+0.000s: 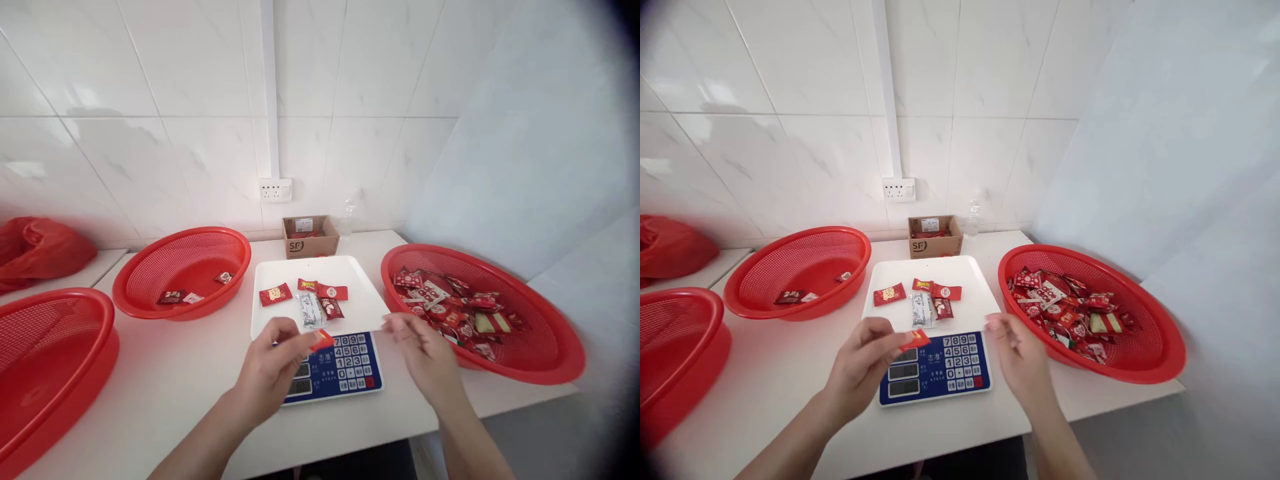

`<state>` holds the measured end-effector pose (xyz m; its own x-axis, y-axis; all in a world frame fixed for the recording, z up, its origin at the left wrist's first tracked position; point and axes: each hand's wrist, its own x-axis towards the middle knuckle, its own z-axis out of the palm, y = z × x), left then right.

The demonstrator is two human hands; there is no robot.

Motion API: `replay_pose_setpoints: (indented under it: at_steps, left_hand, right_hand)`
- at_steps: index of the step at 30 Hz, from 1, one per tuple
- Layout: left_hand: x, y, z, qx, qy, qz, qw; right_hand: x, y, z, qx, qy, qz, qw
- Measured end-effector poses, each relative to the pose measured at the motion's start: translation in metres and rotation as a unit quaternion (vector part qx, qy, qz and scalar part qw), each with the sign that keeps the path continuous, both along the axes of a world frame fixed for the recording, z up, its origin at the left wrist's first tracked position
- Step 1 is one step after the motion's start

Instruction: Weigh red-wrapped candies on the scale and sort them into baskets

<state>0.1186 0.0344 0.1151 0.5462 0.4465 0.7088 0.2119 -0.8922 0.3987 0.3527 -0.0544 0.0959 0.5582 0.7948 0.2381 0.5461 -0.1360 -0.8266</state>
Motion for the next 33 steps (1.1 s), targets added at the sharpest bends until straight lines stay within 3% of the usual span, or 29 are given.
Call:
replay_pose_setpoints:
  at_steps: [1,3,5,7,10,12,16,24,26,31,33]
  left_hand:
    - [0.002,-0.006,-0.002,0.009,-0.005,-0.026,1.000]
    - [0.005,-0.015,-0.008,-0.008,-0.004,-0.075,0.997]
    - [0.008,-0.019,-0.012,-0.079,-0.005,-0.115,0.990]
    - [0.008,-0.020,-0.014,-0.187,-0.020,-0.120,0.975]
    - [0.005,-0.021,-0.011,-0.371,-0.040,-0.091,0.923]
    - [0.004,-0.021,-0.008,-0.454,-0.025,-0.106,0.884]
    - [0.005,-0.023,-0.005,-0.486,0.014,-0.160,0.859]
    - [0.007,-0.021,-0.011,-0.572,-0.050,-0.195,0.795]
    - [0.006,-0.022,-0.012,-0.570,-0.058,-0.188,0.798]
    - [0.005,-0.025,-0.015,-0.487,-0.062,-0.092,0.866]
    - [0.007,-0.026,-0.017,-0.476,-0.054,-0.075,0.874]
  right_hand:
    - [-0.015,0.001,0.001,-0.020,0.078,0.094,0.992]
    - [-0.044,0.004,0.001,-0.052,0.217,0.284,0.933]
    - [-0.067,0.008,-0.003,-0.046,0.320,0.342,0.883]
    - [-0.081,0.011,-0.006,-0.029,0.367,0.330,0.869]
    - [-0.087,0.013,-0.006,-0.012,0.302,0.300,0.905]
    - [-0.088,0.012,-0.003,0.004,0.222,0.292,0.930]
    - [-0.088,0.010,0.003,0.023,0.162,0.296,0.941]
    - [-0.091,0.009,0.004,0.022,0.188,0.316,0.930]
    - [-0.092,0.010,0.003,0.029,0.174,0.290,0.941]
    - [-0.094,0.013,0.003,0.073,0.024,0.227,0.971]
    - [-0.095,0.013,0.003,0.091,-0.009,0.213,0.973]
